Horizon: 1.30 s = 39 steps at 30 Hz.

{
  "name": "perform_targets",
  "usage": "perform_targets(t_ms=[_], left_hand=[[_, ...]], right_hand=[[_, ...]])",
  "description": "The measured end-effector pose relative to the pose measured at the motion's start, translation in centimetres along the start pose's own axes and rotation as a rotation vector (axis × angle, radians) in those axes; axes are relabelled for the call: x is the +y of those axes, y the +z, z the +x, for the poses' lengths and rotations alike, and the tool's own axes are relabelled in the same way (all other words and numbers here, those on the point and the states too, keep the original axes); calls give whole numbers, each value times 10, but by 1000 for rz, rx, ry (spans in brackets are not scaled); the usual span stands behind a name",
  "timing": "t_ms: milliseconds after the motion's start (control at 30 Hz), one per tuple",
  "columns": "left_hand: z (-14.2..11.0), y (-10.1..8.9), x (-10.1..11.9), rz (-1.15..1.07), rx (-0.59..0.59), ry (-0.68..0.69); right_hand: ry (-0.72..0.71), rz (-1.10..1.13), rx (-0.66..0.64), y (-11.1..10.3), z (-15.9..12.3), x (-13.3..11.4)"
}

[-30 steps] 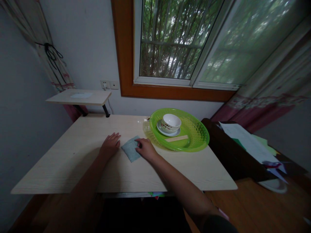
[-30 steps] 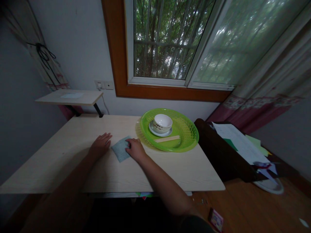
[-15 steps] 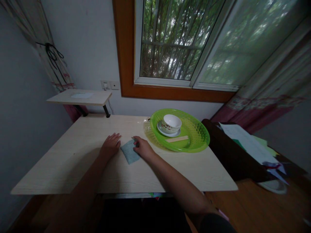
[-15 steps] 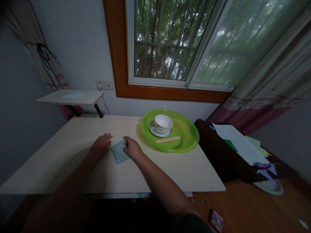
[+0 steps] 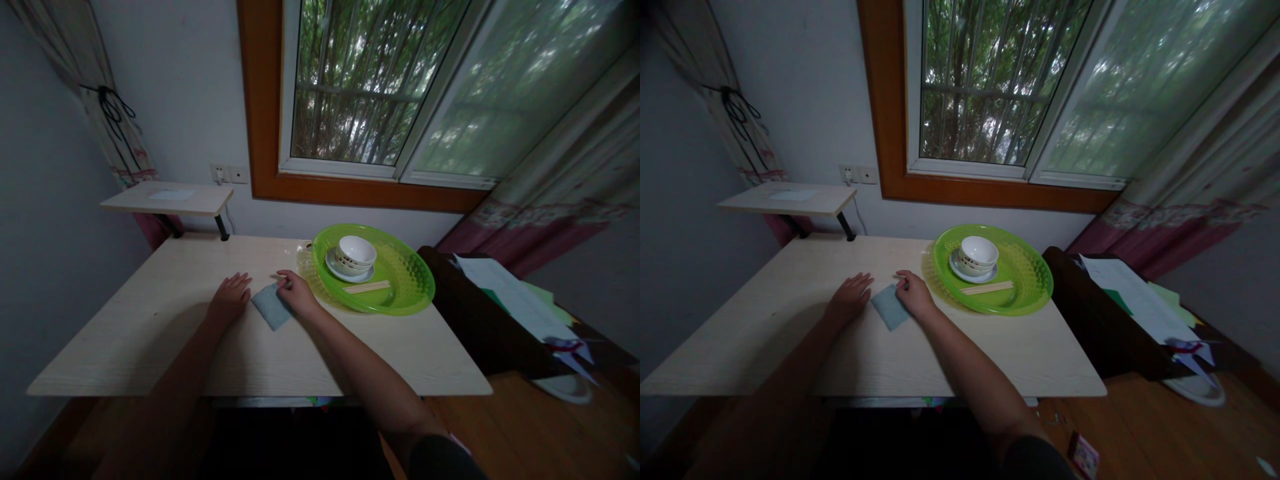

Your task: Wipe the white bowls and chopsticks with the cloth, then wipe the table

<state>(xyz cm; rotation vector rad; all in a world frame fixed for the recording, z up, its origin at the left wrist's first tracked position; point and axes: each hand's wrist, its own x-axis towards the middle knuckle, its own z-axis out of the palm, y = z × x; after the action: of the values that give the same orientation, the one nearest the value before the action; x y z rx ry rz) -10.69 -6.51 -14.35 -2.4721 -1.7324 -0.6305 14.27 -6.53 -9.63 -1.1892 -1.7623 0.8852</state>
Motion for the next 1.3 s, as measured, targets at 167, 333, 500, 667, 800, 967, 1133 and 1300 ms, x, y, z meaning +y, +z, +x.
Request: perform_targets(t_ms=[167, 333, 500, 667, 800, 967, 1133, 1300], left_hand=[[0, 1, -2, 2, -9, 1], [-1, 4, -2, -8, 24, 11], [-3, -8, 4, -123, 103, 107], [-6, -28, 18, -250, 102, 350], [-7, -32, 24, -259, 89, 450], [-7, -30, 26, -253, -23, 468], [-5, -29, 27, -244, -85, 415], [-4, -22, 25, -244, -47, 424]], right_hand=[[114, 2, 82, -5, 10, 15], [149, -2, 107, -6, 10, 32], [76, -30, 150, -6, 12, 40], [33, -63, 198, -4, 18, 39], [-7, -147, 188, -5, 18, 35], [-43, -304, 175, -11, 5, 23], [-164, -344, 25, -15, -15, 3], [-340, -429, -235, -15, -38, -8]])
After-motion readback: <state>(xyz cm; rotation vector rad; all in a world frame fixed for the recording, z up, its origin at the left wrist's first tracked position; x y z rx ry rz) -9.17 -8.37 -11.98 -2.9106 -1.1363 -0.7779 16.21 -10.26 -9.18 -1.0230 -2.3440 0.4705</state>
